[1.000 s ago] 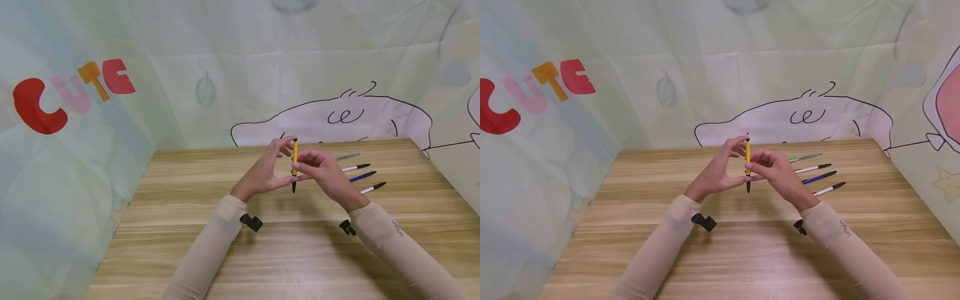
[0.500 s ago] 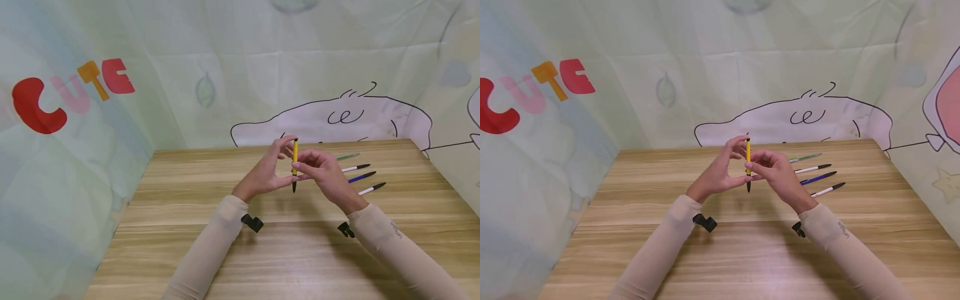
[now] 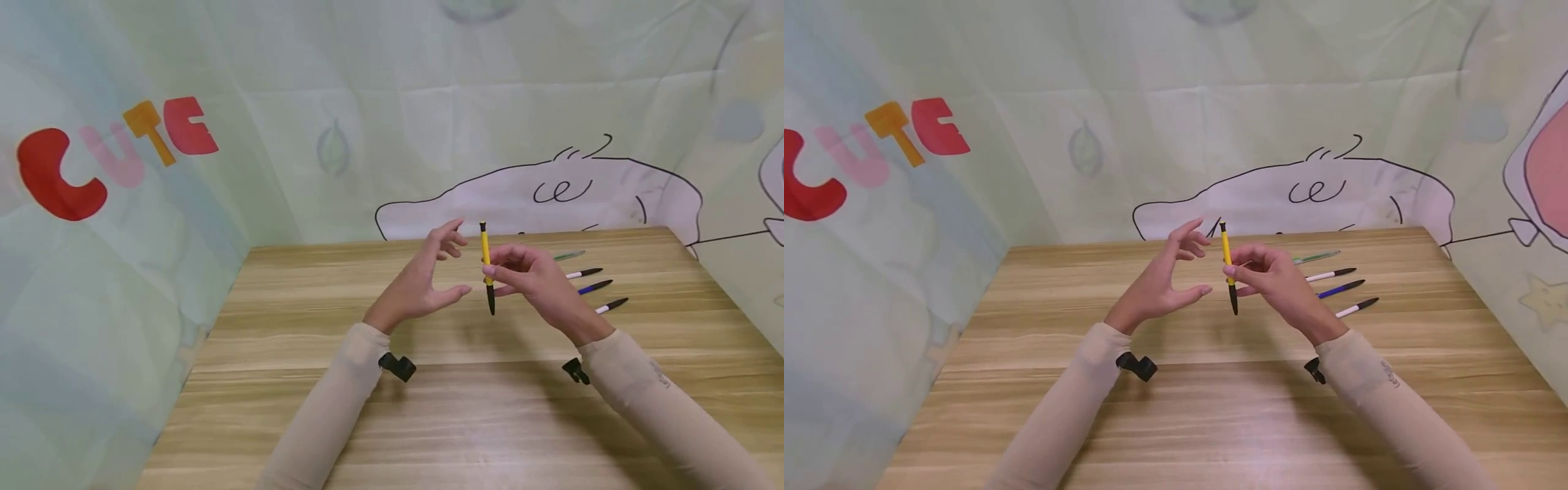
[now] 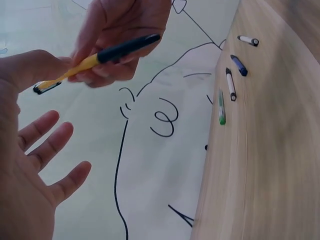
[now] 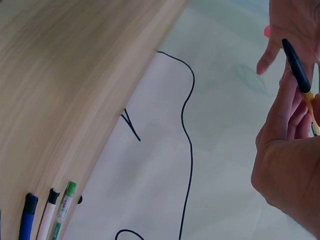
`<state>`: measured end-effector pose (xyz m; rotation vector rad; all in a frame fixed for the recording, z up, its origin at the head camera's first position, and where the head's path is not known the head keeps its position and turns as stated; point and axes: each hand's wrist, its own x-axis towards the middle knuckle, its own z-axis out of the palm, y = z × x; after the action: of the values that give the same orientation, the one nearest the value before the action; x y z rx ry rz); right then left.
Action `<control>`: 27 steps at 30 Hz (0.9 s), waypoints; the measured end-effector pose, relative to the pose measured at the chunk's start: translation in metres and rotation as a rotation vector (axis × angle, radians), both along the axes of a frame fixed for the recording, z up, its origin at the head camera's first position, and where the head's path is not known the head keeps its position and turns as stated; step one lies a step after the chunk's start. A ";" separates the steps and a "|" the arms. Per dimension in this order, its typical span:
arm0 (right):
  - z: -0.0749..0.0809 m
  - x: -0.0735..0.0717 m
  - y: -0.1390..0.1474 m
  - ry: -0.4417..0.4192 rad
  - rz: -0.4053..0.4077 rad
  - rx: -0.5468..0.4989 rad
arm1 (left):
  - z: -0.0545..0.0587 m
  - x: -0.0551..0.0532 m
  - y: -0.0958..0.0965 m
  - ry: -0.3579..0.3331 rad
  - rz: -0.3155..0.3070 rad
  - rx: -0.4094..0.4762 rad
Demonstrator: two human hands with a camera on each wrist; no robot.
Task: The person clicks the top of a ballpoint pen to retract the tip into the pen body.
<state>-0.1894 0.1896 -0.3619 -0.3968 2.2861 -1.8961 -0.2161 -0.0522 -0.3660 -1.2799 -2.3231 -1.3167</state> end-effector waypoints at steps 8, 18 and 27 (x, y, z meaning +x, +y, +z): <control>-0.005 0.004 0.020 0.017 0.017 0.083 | -0.013 0.002 -0.035 0.022 0.060 -0.030; -0.010 0.012 0.056 0.013 0.014 0.181 | -0.030 0.010 -0.076 -0.014 0.124 -0.053; -0.011 0.018 0.092 0.065 0.056 0.289 | -0.035 0.017 -0.110 -0.017 0.172 -0.068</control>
<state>-0.1711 0.2820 -0.3733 -0.4835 2.5119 -1.5169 -0.1993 -0.1618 -0.4012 -1.0625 -2.4465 -1.2092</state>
